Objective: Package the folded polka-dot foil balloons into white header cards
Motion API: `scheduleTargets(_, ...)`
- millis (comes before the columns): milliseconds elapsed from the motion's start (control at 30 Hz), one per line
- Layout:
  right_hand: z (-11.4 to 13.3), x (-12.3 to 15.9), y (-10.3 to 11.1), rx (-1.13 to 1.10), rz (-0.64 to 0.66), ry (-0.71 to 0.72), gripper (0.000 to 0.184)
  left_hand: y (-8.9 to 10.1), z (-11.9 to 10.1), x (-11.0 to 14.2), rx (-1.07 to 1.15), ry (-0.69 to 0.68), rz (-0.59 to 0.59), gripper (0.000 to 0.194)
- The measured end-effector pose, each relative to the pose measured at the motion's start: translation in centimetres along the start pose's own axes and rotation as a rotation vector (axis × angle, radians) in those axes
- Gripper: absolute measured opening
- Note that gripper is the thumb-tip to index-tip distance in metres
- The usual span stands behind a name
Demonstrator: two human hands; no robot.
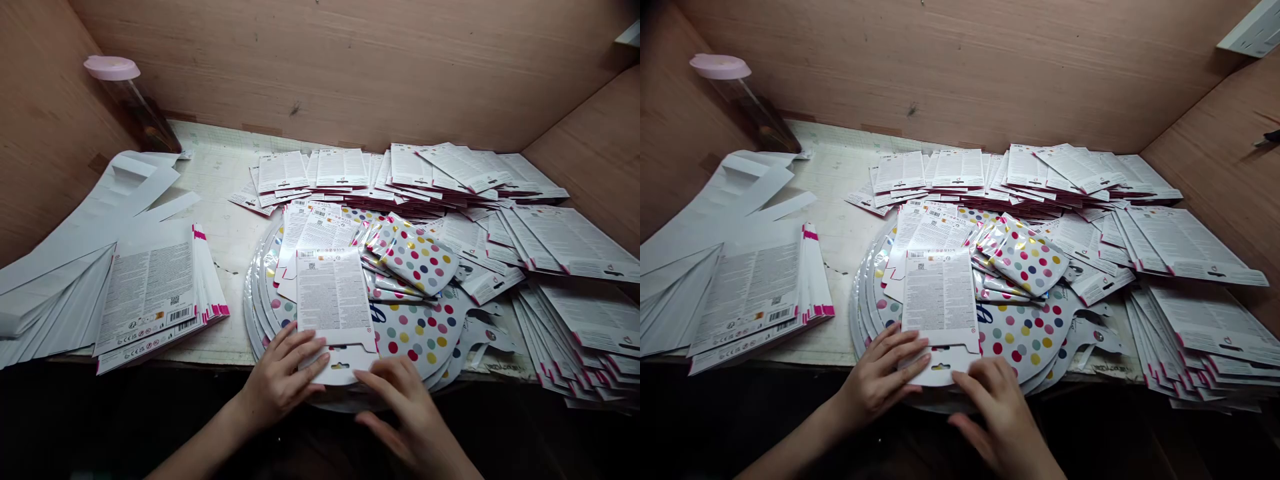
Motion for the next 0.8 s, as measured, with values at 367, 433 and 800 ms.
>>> scheduleTargets(367,-0.1,-5.2,-3.5,-0.189,-0.202,-0.254,0.013,0.6,1.2,-0.8,-0.036,0.498,-0.169,0.014)
scheduleTargets(433,-0.6,-5.6,-3.7,-0.104,-0.261,-0.376,0.019,0.7,1.8,-0.3,-0.106,0.636,-0.156,0.028)
scheduleTargets(800,-2.0,-4.7,-3.6,-0.014,-0.380,-0.532,0.033,2.0,3.0,-0.2,-0.225,0.987,0.052,0.052)
Point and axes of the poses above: each hand's wrist, its own x-axis away from the middle knuckle, its own y-axis out of the back of the hand, z = x × y, the point moved 5 cm from there along -x, towards the middle knuckle, and after that the axes turned 11 degrees about -y, right-handed, at the moved point
